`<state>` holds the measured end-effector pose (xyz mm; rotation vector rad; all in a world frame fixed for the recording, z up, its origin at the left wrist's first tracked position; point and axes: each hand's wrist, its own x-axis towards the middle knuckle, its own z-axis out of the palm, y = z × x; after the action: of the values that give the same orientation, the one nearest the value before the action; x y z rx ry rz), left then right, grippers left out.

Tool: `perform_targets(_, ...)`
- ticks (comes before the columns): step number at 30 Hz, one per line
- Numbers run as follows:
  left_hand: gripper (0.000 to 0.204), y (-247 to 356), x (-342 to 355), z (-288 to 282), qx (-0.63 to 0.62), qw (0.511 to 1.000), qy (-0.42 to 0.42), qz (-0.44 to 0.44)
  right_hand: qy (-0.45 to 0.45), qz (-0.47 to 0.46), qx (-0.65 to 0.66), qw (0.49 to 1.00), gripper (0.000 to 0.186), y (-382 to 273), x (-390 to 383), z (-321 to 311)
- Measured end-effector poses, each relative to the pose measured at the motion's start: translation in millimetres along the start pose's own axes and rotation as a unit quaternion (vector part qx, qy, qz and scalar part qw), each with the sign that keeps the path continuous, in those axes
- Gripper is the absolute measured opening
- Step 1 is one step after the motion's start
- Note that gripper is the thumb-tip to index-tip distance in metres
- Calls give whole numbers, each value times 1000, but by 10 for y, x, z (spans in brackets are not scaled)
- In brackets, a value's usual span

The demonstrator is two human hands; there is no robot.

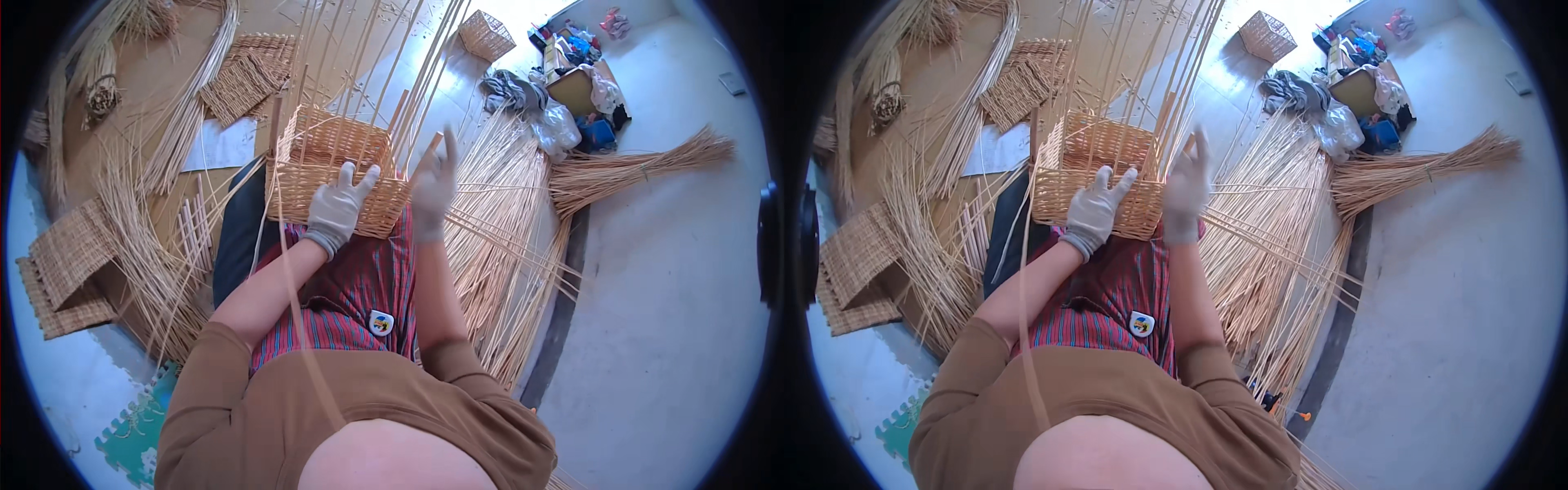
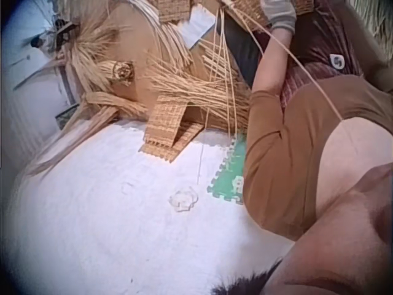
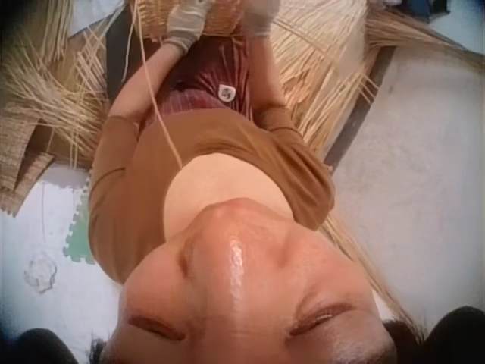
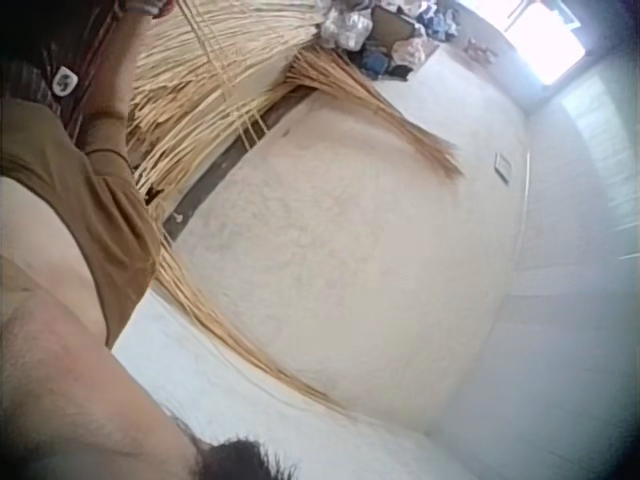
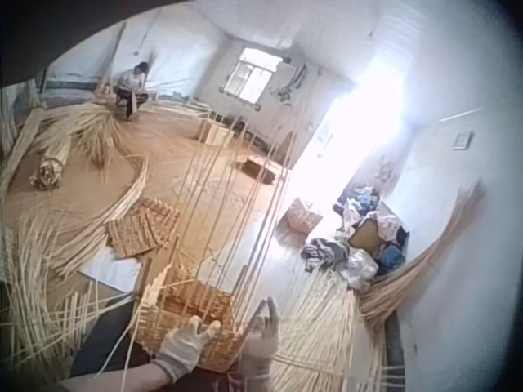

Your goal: Weaving a rectangular wicker basket using straw or wicker strands.

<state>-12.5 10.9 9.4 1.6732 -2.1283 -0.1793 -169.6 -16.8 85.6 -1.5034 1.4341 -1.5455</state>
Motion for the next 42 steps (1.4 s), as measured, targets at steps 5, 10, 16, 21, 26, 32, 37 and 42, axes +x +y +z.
perform_targets(5, 58, -107, -43, -35, -55, 998, -3, -11, 103, 25, -122, 987, 35, 337, -910, -240)
perform_targets(10, 21, -848, -376, 92, -343, 878, 287, -174, -96, 101, -62, 988, 20, 225, -819, 201)
perform_targets(16, 22, -1269, -392, -266, -375, 866, 287, -164, -292, 10, -44, 955, 23, -70, -1204, 870)
perform_targets(21, 23, -1352, -698, -97, -789, 563, 211, -123, -316, -161, -112, 928, 33, -545, -1219, 1264)
perform_targets(26, 9, -1499, -486, -396, -571, 800, 107, -154, -337, -249, -116, 900, 20, -472, -1146, 1348)
perform_targets(32, 33, -2175, 249, -540, -593, 786, -171, -32, -370, -231, -206, 876, 16, -678, -1147, 1200)
perform_targets(37, 52, -2122, 575, -670, -580, 747, -325, -5, -377, -240, -221, 867, 14, -627, -1159, 1130)
perform_targets(42, 43, -2122, 514, -624, -590, 742, -318, 12, -264, -274, -141, 914, 23, -203, -1271, 739)
